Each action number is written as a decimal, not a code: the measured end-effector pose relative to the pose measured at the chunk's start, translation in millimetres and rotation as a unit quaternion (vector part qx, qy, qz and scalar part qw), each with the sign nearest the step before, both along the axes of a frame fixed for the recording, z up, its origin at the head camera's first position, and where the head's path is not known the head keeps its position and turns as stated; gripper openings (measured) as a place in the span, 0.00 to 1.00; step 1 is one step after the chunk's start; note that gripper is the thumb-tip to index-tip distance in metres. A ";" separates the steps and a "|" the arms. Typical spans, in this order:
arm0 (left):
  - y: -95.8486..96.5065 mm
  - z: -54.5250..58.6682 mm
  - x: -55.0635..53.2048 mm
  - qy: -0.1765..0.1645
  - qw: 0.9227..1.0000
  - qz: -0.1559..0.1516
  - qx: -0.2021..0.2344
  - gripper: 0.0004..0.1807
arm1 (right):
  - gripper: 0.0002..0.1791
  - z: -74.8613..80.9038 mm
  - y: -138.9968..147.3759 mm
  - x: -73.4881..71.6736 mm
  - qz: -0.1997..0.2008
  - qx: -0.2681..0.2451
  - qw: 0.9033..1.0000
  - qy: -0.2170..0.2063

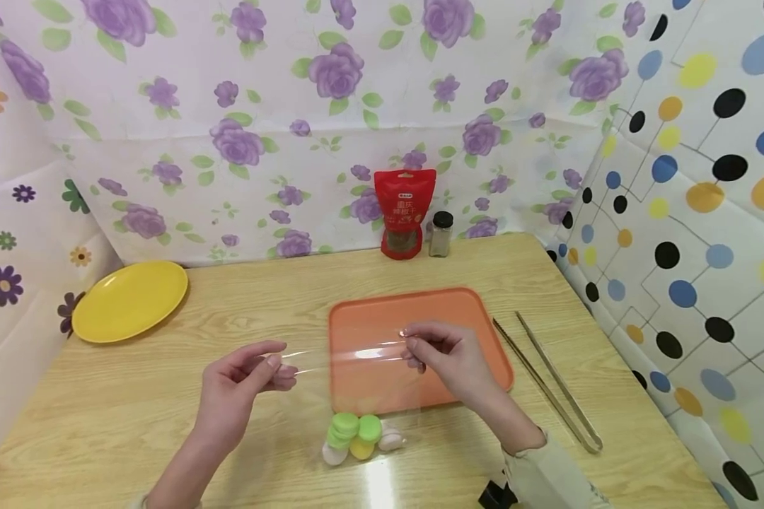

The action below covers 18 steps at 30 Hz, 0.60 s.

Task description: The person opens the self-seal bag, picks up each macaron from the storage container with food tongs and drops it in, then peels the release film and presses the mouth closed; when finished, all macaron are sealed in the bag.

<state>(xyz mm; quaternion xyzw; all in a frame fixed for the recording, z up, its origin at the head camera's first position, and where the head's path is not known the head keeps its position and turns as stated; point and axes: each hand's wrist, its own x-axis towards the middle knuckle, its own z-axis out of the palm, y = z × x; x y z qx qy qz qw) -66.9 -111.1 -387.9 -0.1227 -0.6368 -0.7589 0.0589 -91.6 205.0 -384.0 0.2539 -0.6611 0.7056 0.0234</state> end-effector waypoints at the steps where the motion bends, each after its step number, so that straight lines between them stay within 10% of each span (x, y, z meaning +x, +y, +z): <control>1: -0.2 -0.9 -0.4 0.004 1.000 -0.005 0.005 0.07 | 0.09 0.1 0.1 0.5 0.001 0.000 1.000 0.001; 18: -8.1 -10.5 -8.1 0.128 0.984 -0.114 0.050 0.09 | 0.10 -0.8 3.3 1.9 0.013 0.007 1.000 -0.022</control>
